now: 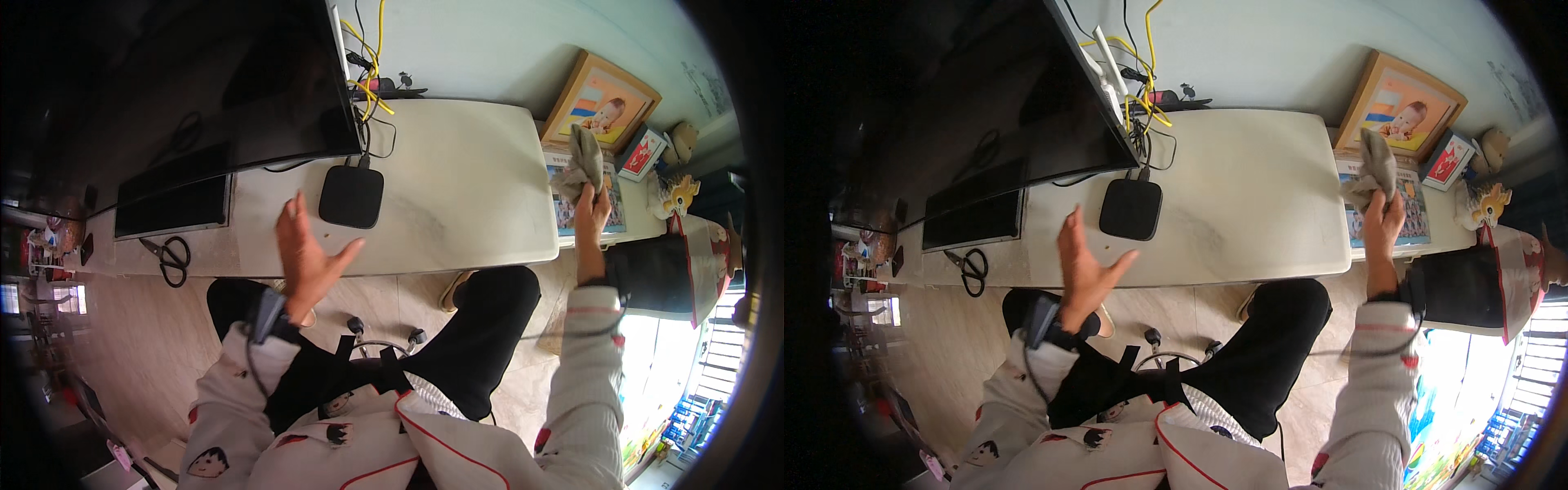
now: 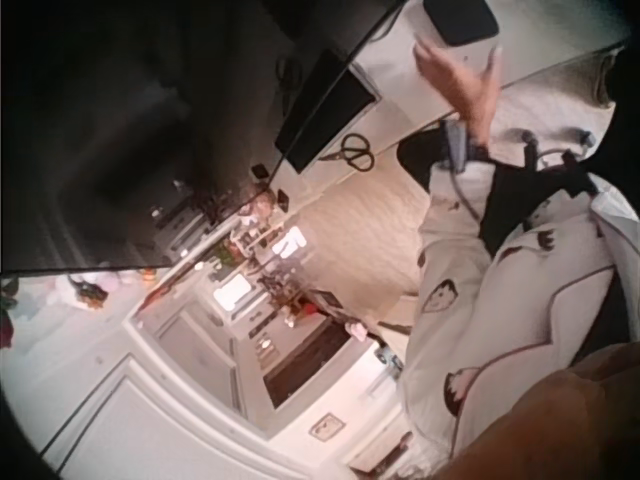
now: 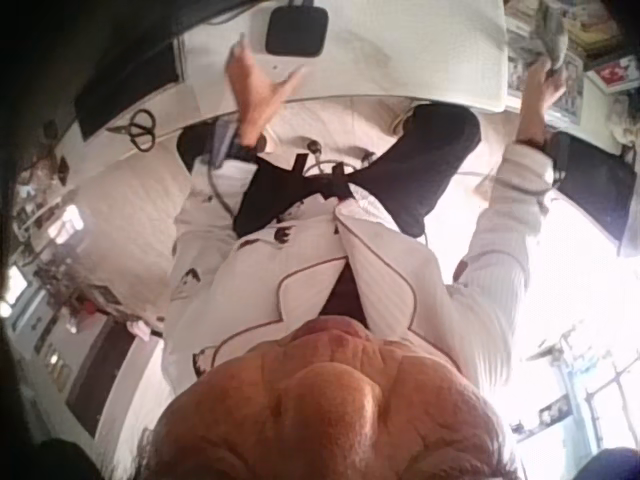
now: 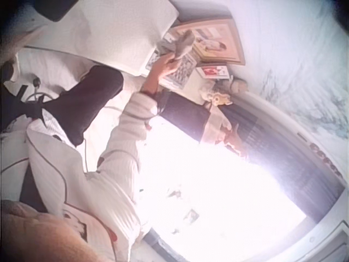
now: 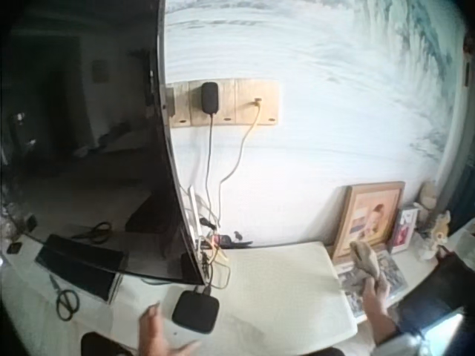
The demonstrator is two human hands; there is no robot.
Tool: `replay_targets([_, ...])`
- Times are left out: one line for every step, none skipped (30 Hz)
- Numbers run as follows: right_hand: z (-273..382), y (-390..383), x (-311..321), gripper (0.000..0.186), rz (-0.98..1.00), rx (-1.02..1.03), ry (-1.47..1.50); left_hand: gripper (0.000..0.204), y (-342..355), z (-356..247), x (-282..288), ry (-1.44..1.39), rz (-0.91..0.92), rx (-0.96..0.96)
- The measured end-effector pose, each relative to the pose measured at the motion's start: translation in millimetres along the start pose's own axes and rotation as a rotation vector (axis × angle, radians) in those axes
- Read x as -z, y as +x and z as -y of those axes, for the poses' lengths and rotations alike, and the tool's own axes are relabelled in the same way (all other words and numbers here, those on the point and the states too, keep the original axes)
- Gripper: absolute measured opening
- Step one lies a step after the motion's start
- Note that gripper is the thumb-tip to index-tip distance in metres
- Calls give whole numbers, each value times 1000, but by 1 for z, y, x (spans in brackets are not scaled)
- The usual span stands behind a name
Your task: The person sits on a low stool and cleans a white TV stand. They use scissors to trim a white textured mat, then wipe the stand with a gray cloth. They move a black router and a framed photo aside to clean underneath, then return them. The person also wipes the wall behind the stand and the back of the TV.
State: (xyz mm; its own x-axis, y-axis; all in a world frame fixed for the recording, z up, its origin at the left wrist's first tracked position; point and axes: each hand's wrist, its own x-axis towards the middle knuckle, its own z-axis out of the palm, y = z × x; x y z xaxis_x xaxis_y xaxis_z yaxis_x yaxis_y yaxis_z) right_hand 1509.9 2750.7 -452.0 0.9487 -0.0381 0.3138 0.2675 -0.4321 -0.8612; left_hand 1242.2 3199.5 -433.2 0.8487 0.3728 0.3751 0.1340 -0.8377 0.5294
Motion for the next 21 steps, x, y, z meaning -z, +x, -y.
replay_targets([24, -17, -4, 20, 85, 76, 86, 111, 9, -10, -12, 6, 4, -8])
replay_targets([48, -32, -11, 28, 210, 237, -108, 112, 16, -16, -22, 24, 4, 20])
replay_targets([70, -48, -17, 42, 301, 534, -369, 113, 23, -20, -31, 40, 7, 42])
replay_targets([88, -63, -28, 57, 529, 502, -452, 114, 29, -22, -40, 45, 40, 94])
replay_targets([103, -81, -44, 66, 643, 576, -518, 111, 33, -23, -46, 74, 3, 88])
replay_targets([112, -95, -67, 74, 823, 434, -391, 111, 34, -24, -51, 84, -31, 80])
replay_targets([120, -109, -90, 77, 830, 532, -549, 110, 35, -23, -55, 87, -48, 90])
replay_targets([125, -116, -109, 78, 795, 559, -621, 110, 36, -23, -58, 86, -51, 105])
replay_targets([128, -118, -126, 78, 728, 601, -589, 109, 34, -23, -59, 46, -93, 93])
replay_targets([129, -114, -143, 78, 715, 578, -624, 107, 33, -22, -59, 2, -117, 89])
replay_targets([129, -111, -158, 78, 676, 613, -594, 106, 32, -23, -59, -42, -138, 84])
replay_targets([130, -105, -173, 78, 660, 617, -599, 103, 32, -24, -59, -215, -121, 173])
replay_targets([132, -100, -184, 78, 665, 595, -623, 100, 33, -26, -59, -391, -105, 262])
replay_targets([134, -97, -193, 78, 647, 624, -600, 98, 34, -28, -60, -569, -92, 350])
replay_targets([136, -93, -203, 78, 651, 631, -593, 92, 37, -30, -61, -687, -100, 381])
replay_targets([139, -91, -212, 77, 653, 644, -574, 92, 38, -33, -62, -782, -101, 408])
replay_targets([143, -91, -224, 77, 646, 637, -589, 93, 39, -35, -63, -876, -102, 434])
replay_targets([146, -89, -237, 77, 688, 650, -628, 93, 41, -37, -64, -980, -113, 429])
replay_targets([149, -88, -250, 78, 733, 660, -667, 103, 42, -39, -64, -1042, -118, 515])
replay_targets([151, -88, -262, 78, 757, 682, -693, 103, 43, -38, -64, -895, -141, 465])
replay_targets([152, -89, -273, 75, 744, 705, -628, 103, 44, -36, -63, -748, -161, 411])
